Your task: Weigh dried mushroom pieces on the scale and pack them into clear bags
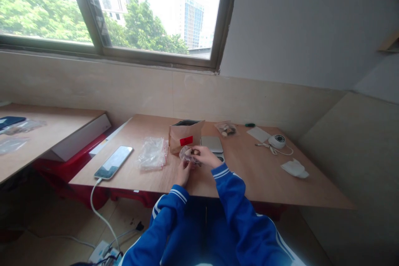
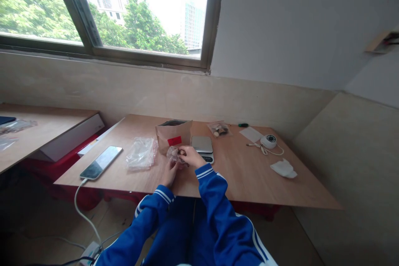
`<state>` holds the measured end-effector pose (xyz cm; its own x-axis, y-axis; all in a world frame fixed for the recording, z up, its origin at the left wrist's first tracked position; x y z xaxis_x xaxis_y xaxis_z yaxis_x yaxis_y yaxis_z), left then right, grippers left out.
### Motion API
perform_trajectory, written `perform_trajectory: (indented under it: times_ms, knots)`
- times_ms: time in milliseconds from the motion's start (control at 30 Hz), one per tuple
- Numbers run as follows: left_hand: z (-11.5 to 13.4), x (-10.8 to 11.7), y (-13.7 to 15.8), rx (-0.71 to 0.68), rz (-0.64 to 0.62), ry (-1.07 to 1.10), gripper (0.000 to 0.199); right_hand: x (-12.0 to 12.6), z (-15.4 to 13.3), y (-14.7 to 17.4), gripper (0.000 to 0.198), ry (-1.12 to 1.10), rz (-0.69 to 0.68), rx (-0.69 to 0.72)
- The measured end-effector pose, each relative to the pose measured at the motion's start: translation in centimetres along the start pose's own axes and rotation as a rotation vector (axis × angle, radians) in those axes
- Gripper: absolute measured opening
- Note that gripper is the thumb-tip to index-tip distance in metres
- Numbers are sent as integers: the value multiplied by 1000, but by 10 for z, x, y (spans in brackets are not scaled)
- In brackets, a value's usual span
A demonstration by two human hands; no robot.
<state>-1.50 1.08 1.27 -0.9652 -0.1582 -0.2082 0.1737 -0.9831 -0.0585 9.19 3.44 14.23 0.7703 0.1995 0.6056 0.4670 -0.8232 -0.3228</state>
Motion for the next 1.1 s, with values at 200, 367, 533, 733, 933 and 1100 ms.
perform_trajectory:
  times_ms: [200, 367, 533, 733, 933, 1100]
  knots:
    - [6, 0, 1, -1, 34, 15, 52, 33, -11, 4, 16, 32, 0, -39]
    - [2, 3, 0, 19, 54, 16, 52, 62, -36, -7, 18, -40, 83, 1]
    - [0, 3, -1, 31, 61, 9, 52, 87, -72, -43, 21, -28, 284, 140]
    - [8, -1, 1, 45, 63, 22, 53, 58, -77, -90, 19, 129, 102, 250]
    - [9, -3, 0, 43, 27, 47, 57, 36, -62, -88, 26, 277, 155, 276]
    - [3, -1, -2, 32, 10, 31, 55, 48, -66, -68, 32, 229, 309, 273]
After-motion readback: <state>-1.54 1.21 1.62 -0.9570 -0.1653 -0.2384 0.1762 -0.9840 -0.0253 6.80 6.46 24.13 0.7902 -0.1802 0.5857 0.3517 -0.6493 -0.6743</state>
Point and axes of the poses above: each hand's wrist, its own y-axis away from the middle knuckle, its own x-axis out of the back of the hand, z = x × y, the point moved 6 cm from there along -y, towards the middle knuckle, and after that the axes turned 1 degree about z, right-handed, at the moved point
